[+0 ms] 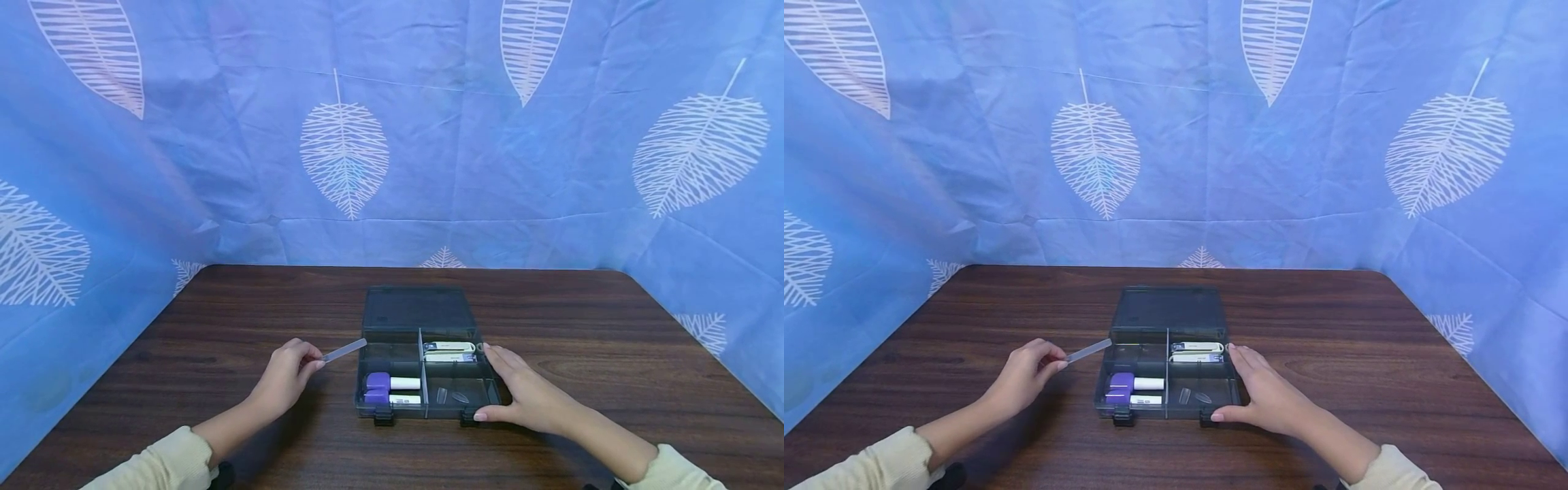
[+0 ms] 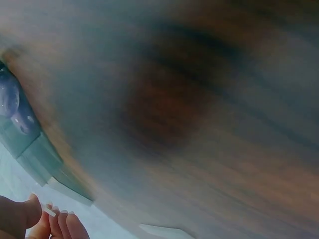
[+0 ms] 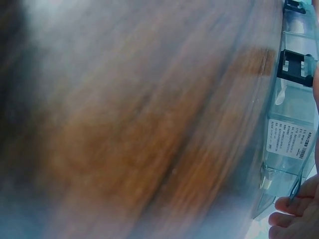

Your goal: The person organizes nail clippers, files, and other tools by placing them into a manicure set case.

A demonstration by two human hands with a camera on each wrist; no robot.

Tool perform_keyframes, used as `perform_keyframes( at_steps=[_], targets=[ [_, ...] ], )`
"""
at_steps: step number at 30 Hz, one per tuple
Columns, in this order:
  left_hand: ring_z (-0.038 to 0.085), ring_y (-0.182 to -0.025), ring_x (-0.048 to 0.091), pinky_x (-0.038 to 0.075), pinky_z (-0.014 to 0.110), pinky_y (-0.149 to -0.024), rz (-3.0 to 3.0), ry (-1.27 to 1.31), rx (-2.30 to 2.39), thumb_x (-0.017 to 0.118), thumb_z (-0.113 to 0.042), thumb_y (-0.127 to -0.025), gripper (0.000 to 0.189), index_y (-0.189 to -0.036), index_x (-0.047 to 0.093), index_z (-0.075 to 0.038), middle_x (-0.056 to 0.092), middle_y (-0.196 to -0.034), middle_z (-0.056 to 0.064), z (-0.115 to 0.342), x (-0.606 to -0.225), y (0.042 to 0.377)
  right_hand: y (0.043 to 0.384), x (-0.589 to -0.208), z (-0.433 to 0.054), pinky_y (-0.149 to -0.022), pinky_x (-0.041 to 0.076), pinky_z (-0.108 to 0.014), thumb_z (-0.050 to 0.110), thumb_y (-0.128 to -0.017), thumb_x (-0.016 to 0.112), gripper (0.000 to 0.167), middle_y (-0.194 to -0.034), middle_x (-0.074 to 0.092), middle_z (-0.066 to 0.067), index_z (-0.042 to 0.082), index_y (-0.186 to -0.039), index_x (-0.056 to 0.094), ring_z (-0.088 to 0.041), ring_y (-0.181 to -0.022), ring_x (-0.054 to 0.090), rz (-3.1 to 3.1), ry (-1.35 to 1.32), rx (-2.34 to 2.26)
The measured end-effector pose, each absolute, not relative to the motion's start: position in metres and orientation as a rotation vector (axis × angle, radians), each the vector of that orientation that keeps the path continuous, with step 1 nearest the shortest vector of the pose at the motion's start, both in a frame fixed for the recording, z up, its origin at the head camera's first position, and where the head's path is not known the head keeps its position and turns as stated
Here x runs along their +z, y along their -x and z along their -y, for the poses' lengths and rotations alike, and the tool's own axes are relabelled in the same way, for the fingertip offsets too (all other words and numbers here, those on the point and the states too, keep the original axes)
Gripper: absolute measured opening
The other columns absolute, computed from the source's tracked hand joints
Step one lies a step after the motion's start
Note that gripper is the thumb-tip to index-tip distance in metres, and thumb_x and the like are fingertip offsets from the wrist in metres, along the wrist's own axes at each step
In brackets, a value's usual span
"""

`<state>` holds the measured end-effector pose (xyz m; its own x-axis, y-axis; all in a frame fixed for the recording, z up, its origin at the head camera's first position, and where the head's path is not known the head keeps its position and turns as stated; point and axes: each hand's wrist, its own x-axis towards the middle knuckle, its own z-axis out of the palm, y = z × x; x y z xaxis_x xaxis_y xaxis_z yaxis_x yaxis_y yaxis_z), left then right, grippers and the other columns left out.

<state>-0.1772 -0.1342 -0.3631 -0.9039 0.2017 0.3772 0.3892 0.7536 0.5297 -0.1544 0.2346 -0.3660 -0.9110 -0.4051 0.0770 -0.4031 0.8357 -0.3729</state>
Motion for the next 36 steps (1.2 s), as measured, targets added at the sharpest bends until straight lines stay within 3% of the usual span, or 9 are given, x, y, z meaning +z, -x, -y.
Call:
perform_keyframes(
  at_steps=[24, 36],
  targets=[
    [0.008, -0.066, 0.046, 0.044, 0.019, -0.056, 2.651, 0.710, -0.857, 0.066, -0.007, -0.083, 0.005, -0.084, 0.067, -0.002, 0.057, -0.078, 0.003, 0.099, -0.357, 0.202, 0.150, -0.366, -0.233, -0.094, 0.039, -0.061, 0.065, -0.073, 0.063, 0.106, -0.145, 0.030, -0.029, -0.002, -0.145, 0.023, -0.048, -0.130, 0.033, -3.013, 0.646, -0.610],
    [0.012, -0.075, 0.054, 0.051, 0.027, -0.068, 2.663, 0.857, -0.580, 0.067, -0.011, -0.083, 0.007, -0.087, 0.069, -0.005, 0.060, -0.081, 0.002, 0.080, -0.355, 0.224, 0.151, -0.366, -0.231, -0.094, 0.038, -0.061, 0.065, -0.073, 0.062, 0.107, -0.146, 0.029, -0.028, -0.002, -0.146, 0.022, -0.047, -0.131, 0.032, -3.007, 0.653, -0.614]
  ],
)
